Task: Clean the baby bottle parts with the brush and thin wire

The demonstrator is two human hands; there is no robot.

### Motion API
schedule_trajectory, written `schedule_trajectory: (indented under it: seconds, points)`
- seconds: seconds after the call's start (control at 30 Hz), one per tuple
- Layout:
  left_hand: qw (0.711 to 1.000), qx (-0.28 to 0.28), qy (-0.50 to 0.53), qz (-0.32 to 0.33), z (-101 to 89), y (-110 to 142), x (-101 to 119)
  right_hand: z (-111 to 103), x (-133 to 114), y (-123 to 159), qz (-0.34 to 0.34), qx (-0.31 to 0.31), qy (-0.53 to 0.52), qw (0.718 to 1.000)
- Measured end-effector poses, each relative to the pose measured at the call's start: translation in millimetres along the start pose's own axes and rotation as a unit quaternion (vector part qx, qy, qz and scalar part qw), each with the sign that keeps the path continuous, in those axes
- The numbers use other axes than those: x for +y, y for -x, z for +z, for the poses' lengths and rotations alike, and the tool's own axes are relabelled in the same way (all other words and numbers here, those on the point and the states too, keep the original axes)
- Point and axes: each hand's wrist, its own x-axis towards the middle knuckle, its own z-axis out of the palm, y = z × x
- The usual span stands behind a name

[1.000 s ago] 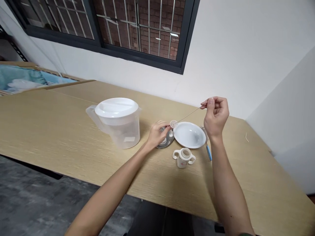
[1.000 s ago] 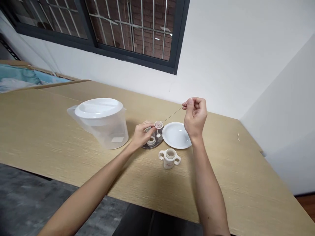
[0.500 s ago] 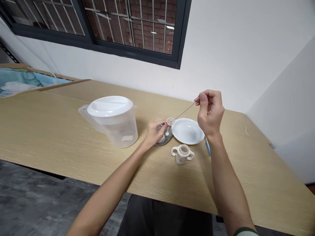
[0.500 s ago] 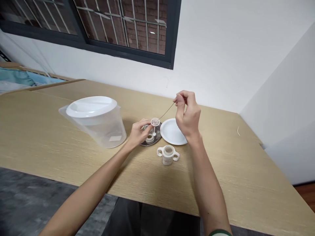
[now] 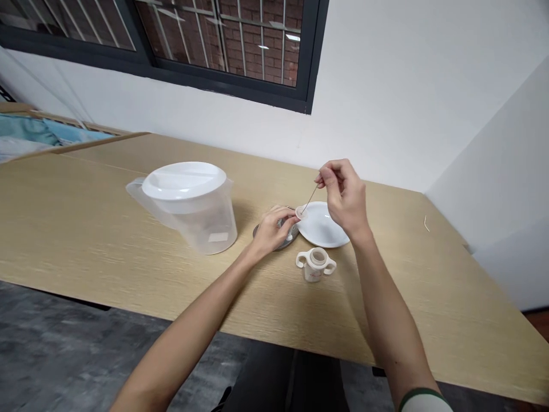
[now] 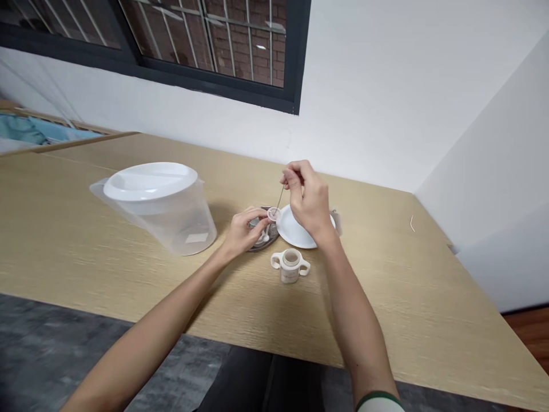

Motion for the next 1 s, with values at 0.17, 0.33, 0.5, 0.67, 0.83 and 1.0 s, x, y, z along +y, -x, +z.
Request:
schedule_trajectory:
  seconds: [0.17, 0.33, 0.5, 0.67, 0.83, 1.0]
  points:
    - [0.999, 0.021, -0.001, -0.033, 1.5, 1, -4, 15, 9, 4, 0.034, -0.042, -0.008, 0.999]
    - [0.997, 0.038, 0.007, -0.072, -0.6, -1, -7, 22, 25, 7, 0.058, -0.079, 0.041, 0.994]
    - [0.995, 0.058, 0.025, -0.083, -6.0, -4, -7, 36, 36, 16, 0.041, -0.143, 0.087, 0.985]
    - [0.995, 0.057, 0.016, -0.08, -9.7, -5, -3, 36, 31, 15, 0.041, -0.099, 0.075, 0.991]
    - [0.998, 0.024, 0.023, -0.058, -9.6, -2, 9, 21, 17, 7, 0.072, -0.03, -0.038, 0.996]
    - [1.0, 0.017, 0.011, -0.02, -9.4, 1, 9, 8, 3, 0, 0.054, 0.028, -0.073, 0.996]
